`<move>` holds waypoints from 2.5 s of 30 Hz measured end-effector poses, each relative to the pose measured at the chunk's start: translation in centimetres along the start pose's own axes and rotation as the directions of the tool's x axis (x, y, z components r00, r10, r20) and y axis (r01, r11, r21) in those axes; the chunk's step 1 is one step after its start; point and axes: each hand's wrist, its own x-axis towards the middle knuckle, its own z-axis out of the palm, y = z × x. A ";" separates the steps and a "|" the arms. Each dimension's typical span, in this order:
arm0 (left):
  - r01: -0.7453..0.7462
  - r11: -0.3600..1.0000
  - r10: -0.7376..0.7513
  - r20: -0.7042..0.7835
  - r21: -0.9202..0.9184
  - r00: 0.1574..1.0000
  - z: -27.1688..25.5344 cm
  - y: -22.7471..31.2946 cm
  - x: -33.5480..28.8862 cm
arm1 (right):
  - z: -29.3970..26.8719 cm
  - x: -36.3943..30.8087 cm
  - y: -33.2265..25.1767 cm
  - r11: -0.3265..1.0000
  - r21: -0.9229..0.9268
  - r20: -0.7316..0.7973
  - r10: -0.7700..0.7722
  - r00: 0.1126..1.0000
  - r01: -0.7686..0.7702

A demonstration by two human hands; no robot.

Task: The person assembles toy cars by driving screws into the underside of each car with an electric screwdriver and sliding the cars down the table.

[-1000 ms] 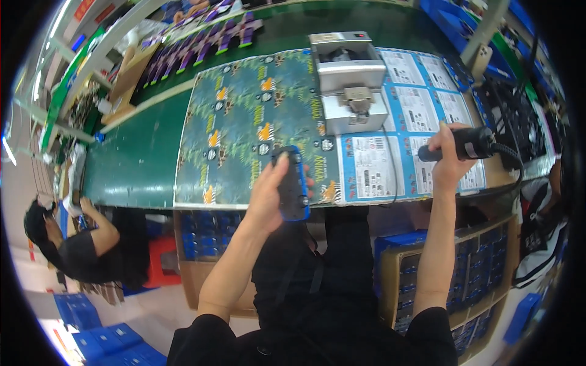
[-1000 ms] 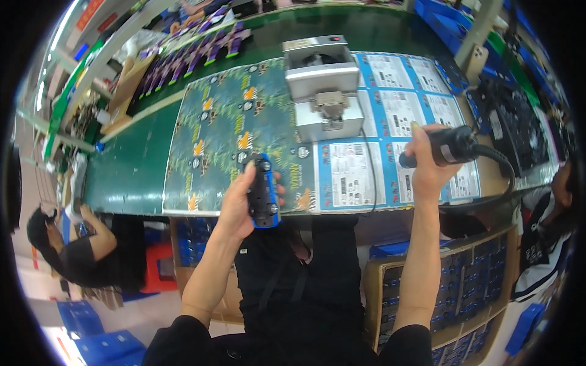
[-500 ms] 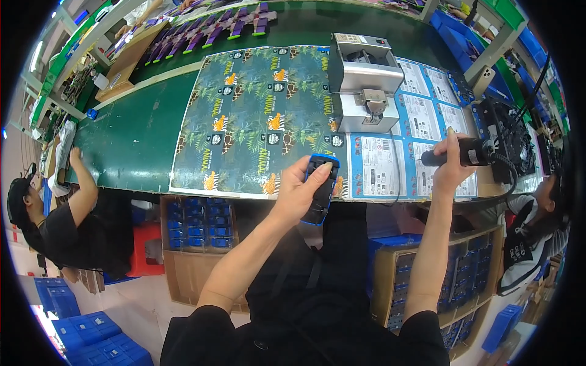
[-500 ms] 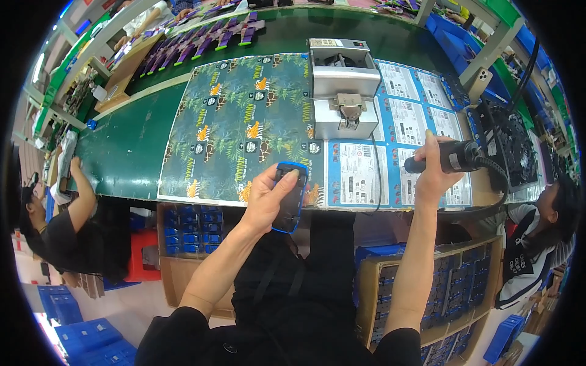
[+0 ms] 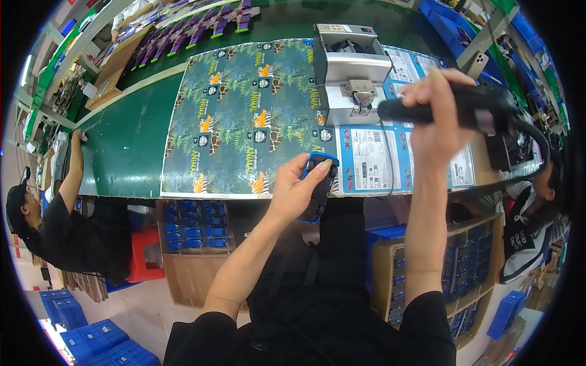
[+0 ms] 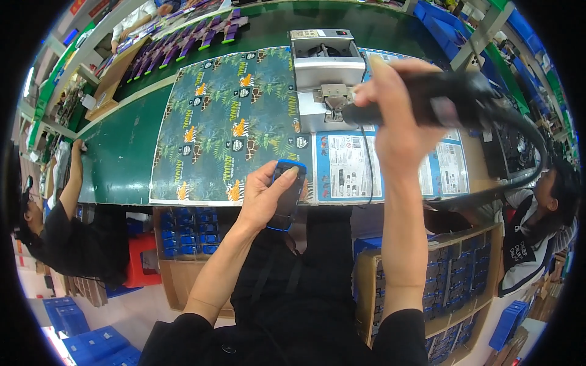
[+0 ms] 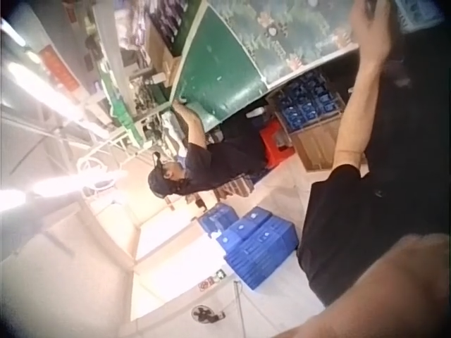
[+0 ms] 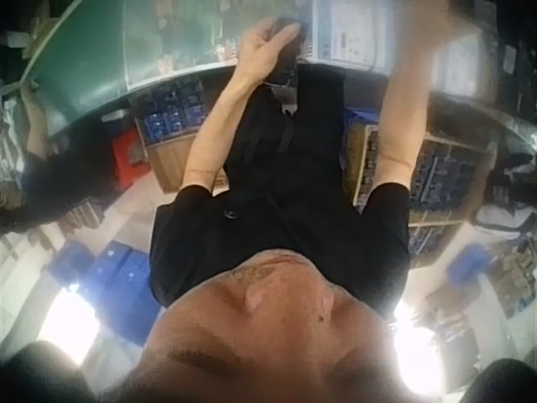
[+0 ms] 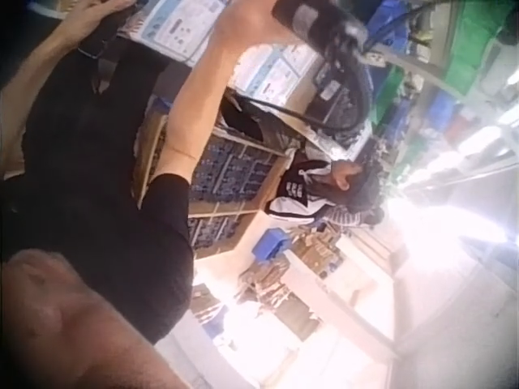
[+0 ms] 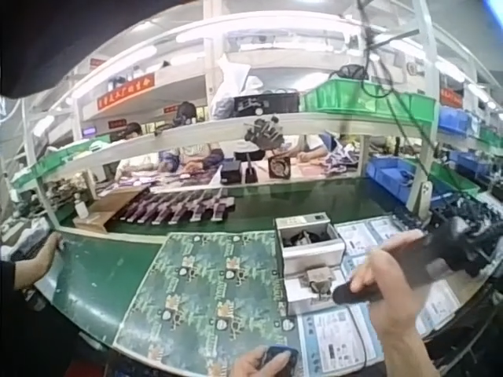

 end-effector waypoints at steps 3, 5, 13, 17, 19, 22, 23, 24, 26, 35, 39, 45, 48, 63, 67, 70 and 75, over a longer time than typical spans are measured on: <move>-0.001 1.000 0.001 -0.013 0.016 1.000 0.2 0.0 0.1 | 1.2 1.3 2.3 0.993 -0.106 0.004 -0.050 0.999 0.050; 0.019 1.000 -0.019 -0.020 0.020 1.000 0.2 -0.1 0.2 | 1.5 1.8 3.6 0.984 -0.161 0.021 -0.080 0.997 0.082; -0.012 1.000 0.012 -0.031 -0.006 0.999 0.3 -0.1 0.4 | 3.0 2.9 4.7 0.964 -0.266 0.066 0.006 0.998 0.012; 0.030 0.999 -0.031 -0.033 -0.028 0.999 0.3 0.2 0.4 | 3.5 3.5 4.8 0.950 -0.301 0.078 0.113 0.991 -0.085; 0.005 0.998 -0.007 -0.028 -0.060 1.000 0.1 -0.8 0.5 | 2.6 3.4 5.1 0.891 -0.338 0.109 0.358 0.927 -0.304; -0.006 1.000 0.005 -0.026 -0.028 1.000 -0.2 -0.7 0.7 | 0.8 0.6 4.0 0.904 -0.224 0.028 0.380 0.925 -0.364; -0.011 0.999 0.009 -0.041 -0.040 0.999 -0.1 -0.6 0.7 | 0.5 -0.3 2.1 0.919 -0.071 -0.060 0.385 0.921 -0.389; -0.011 1.000 0.010 -0.038 -0.024 0.999 0.0 -0.6 0.6 | 0.0 -0.8 0.4 0.943 0.070 -0.042 0.328 0.944 -0.325; 0.000 1.000 0.000 -0.034 -0.006 0.999 0.0 -0.6 0.7 | 0.2 -2.0 -2.2 0.952 0.195 -0.011 0.243 0.970 -0.236; -0.035 0.999 0.036 -0.094 0.009 0.995 0.5 -0.4 0.6 | 2.8 -6.2 -2.1 0.948 0.300 0.132 0.069 0.989 -0.106; -0.035 0.999 0.036 -0.081 0.012 0.996 0.4 -0.6 0.5 | 3.0 -6.8 -1.1 0.947 0.293 0.120 0.101 0.988 -0.132; -0.080 0.996 0.085 -0.132 0.042 0.988 0.7 -0.2 0.1 | 3.9 -7.8 -0.7 0.956 0.242 0.155 0.129 0.979 -0.164; -0.111 0.994 0.112 -0.126 0.018 0.986 0.6 -0.5 0.3 | 4.1 -7.7 -0.1 0.975 0.192 0.183 0.078 0.980 -0.114; -0.118 0.992 0.122 -0.140 0.037 0.983 0.9 -0.4 0.1 | 4.2 -8.2 -0.8 0.991 0.127 0.158 0.018 0.987 -0.039; -0.080 0.996 0.073 -0.121 -0.047 0.990 0.2 0.5 1.0 | 3.0 -5.5 -1.5 0.946 0.304 0.175 0.058 0.983 -0.110; -0.018 0.809 -0.147 -0.232 -0.587 0.961 -1.3 2.0 2.7 | 0.5 -1.4 -1.9 0.957 0.285 0.061 0.039 0.997 -0.055; 0.012 0.863 -0.096 -0.142 -0.504 0.985 -1.4 0.9 3.1 | 0.4 3.0 1.9 0.997 0.061 -0.039 -0.034 0.999 0.036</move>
